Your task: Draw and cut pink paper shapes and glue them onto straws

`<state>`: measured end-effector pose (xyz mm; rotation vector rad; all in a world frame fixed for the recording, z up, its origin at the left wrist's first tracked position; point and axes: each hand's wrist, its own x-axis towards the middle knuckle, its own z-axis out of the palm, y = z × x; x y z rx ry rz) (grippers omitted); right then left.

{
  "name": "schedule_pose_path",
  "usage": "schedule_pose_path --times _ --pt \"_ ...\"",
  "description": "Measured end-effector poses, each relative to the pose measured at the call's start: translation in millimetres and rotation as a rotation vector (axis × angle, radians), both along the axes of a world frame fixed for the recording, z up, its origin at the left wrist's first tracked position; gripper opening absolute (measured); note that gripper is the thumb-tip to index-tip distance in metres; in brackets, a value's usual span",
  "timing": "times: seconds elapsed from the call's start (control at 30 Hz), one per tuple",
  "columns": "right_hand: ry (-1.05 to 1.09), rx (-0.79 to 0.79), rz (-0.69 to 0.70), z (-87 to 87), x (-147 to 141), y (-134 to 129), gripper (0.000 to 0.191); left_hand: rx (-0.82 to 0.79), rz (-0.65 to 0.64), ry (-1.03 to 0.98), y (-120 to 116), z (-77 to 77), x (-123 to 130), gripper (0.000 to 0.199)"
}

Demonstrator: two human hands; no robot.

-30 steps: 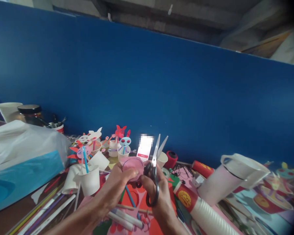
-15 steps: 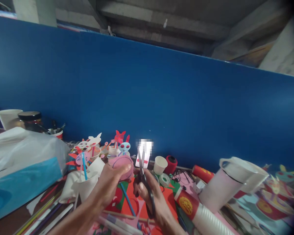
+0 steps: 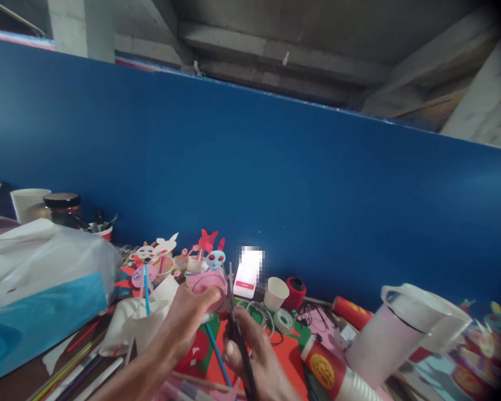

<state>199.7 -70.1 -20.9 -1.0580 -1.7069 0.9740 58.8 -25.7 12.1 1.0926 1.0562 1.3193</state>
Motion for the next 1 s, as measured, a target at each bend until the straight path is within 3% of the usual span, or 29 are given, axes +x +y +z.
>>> schedule_pose_path --times 0.17,0.37,0.67,1.0 --pt "-0.018 0.006 0.003 -0.7 0 1 0.034 -0.025 0.064 0.038 -5 6.9 3 0.021" --pt "-0.061 -0.038 -0.017 -3.9 3 1 0.033 0.017 0.086 0.015 -14 18.7 5 0.016" --pt "-0.031 -0.035 0.014 -7.2 2 3 0.037 -0.023 0.050 0.063 -6 6.3 3 0.012" --pt "0.105 -0.134 0.060 -16.5 0 8 0.050 -0.027 0.051 0.018 -9 11.0 3 0.012"
